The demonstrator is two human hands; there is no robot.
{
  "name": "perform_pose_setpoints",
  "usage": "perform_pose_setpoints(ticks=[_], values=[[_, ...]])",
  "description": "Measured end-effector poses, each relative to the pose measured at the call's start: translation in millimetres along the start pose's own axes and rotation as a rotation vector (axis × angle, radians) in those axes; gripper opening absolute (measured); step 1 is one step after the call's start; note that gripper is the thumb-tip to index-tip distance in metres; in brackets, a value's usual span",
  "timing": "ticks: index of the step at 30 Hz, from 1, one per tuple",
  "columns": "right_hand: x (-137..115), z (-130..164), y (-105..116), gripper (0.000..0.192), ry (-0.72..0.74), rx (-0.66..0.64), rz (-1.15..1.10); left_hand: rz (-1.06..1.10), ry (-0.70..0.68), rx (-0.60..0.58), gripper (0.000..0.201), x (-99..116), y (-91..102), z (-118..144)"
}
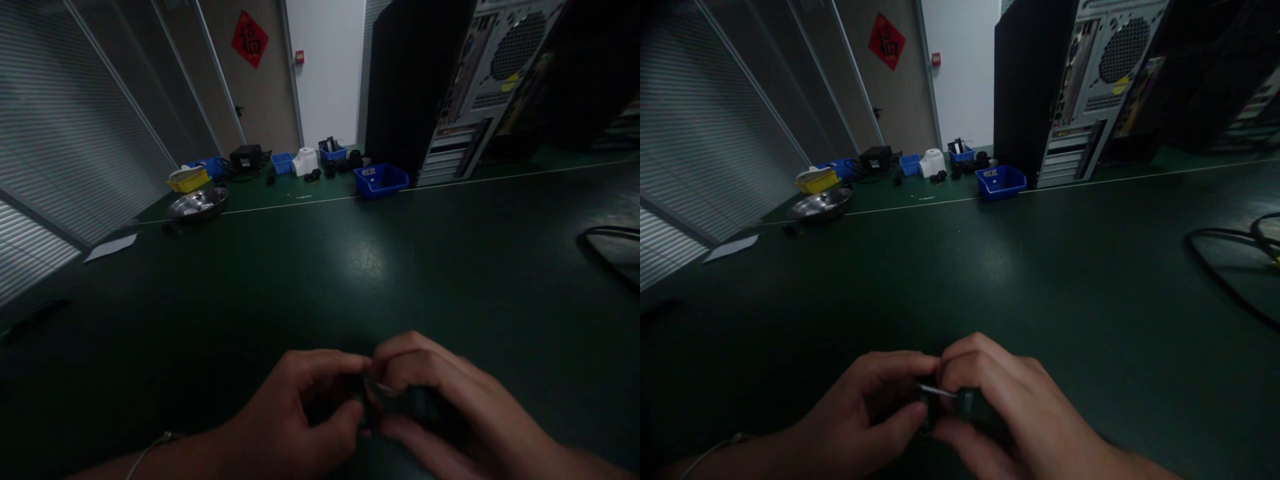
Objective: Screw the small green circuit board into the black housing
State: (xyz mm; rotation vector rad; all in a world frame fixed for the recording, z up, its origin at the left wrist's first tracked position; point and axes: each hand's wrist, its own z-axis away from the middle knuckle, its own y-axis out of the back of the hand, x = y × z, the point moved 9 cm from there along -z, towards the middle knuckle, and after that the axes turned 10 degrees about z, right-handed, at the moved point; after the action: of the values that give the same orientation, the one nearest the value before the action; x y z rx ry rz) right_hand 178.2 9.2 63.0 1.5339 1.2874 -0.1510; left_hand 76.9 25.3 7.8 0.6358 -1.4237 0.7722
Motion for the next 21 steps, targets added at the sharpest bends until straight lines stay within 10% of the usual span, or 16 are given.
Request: perform_pose_setpoints(ticks=[21], values=[[10,3,2,0.029,-0.013,0.062,-0.015,-0.006,0.001,-0.116,0.036,-3,-0.2,-1]])
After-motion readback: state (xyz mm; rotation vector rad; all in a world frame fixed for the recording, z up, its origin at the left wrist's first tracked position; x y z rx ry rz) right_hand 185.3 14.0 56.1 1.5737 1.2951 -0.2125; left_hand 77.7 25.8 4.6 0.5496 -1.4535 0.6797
